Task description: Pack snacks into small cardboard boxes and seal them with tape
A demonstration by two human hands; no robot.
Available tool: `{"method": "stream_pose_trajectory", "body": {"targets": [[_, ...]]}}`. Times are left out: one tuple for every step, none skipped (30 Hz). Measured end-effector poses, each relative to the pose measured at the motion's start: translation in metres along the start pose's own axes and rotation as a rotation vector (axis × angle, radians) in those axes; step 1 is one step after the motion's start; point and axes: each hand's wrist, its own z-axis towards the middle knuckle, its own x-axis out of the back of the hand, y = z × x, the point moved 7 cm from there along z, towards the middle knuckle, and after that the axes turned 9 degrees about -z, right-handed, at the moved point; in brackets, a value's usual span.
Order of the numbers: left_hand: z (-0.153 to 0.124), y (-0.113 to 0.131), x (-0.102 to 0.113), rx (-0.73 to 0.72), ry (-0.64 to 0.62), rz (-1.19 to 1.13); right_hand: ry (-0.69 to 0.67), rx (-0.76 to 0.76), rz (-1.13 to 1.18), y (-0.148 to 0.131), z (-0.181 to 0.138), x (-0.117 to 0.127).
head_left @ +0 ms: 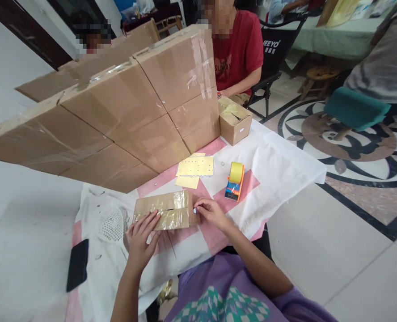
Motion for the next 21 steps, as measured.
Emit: {"method": "stream_pose_trajectory", "body": {"targets": [[0.000,0.000,0.000,-0.004,0.001,-0.001,0.008,-0.008,0.003,0.001,-0.001,-0.001],[0.000,0.001,0.000,-0.009,0.005,-0.004,0.019,-0.017,0.011,0.003,-0.001,-0.002],[0.000,0.001,0.001,-0.013,0.008,-0.008,0.025,-0.025,0.019,0.005,-0.001,-0.003],[0.000,0.002,0.001,-0.015,0.012,-0.011,0.026,-0.030,0.026,0.006,-0.001,-0.005],[0.000,0.002,0.001,-0.016,0.015,-0.012,0.026,-0.034,0.033,0.008,0.000,-0.006],[0.000,0.002,0.001,-0.015,0.017,-0.011,0.035,-0.040,0.038,0.009,0.000,-0.006],[0.000,0.002,0.001,-0.016,0.018,-0.008,0.059,-0.049,0.040,0.011,0.001,-0.005],[0.000,0.002,0.001,-0.018,0.018,-0.006,0.099,-0.061,0.034,0.013,0.001,-0.003],[0.000,0.002,0.001,-0.021,0.020,-0.004,0.141,-0.074,0.014,0.015,0.000,-0.001],[0.000,0.002,0.001,-0.025,0.023,-0.004,0.176,-0.084,-0.015,0.017,-0.001,0.001],[0.000,0.002,0.001,-0.028,0.025,-0.005,0.192,-0.092,-0.048,0.018,-0.002,0.002],[0.000,0.002,0.002,-0.031,0.028,-0.007,0.194,-0.092,-0.076,0.018,-0.004,0.001],[0.000,0.002,0.002,-0.032,0.031,-0.007,0.191,-0.088,-0.091,0.018,-0.007,0.000],[0.000,0.002,0.001,-0.034,0.033,-0.006,0.191,-0.082,-0.094,0.018,-0.009,-0.002],[0.000,0.002,0.001,-0.038,0.034,-0.004,0.201,-0.075,-0.087,0.017,-0.012,-0.003],[0.000,0.002,0.001,-0.045,0.036,0.000,0.221,-0.067,-0.077,0.017,-0.015,-0.003],[0.000,0.002,0.001,-0.053,0.039,0.004,0.242,-0.058,-0.068,0.017,-0.017,-0.003],[0.000,0.003,0.000,-0.062,0.043,0.007,0.258,-0.047,-0.063,0.016,-0.018,-0.003],[0.000,0.003,0.000,-0.070,0.047,0.011,0.267,-0.036,-0.061,0.016,-0.019,-0.003],[0.000,0.004,0.001,-0.078,0.055,0.014,0.272,-0.023,-0.060,0.015,-0.020,-0.003],[0.001,0.004,0.001,-0.084,0.061,0.018,0.274,-0.014,-0.058,0.014,-0.019,-0.003]]}}
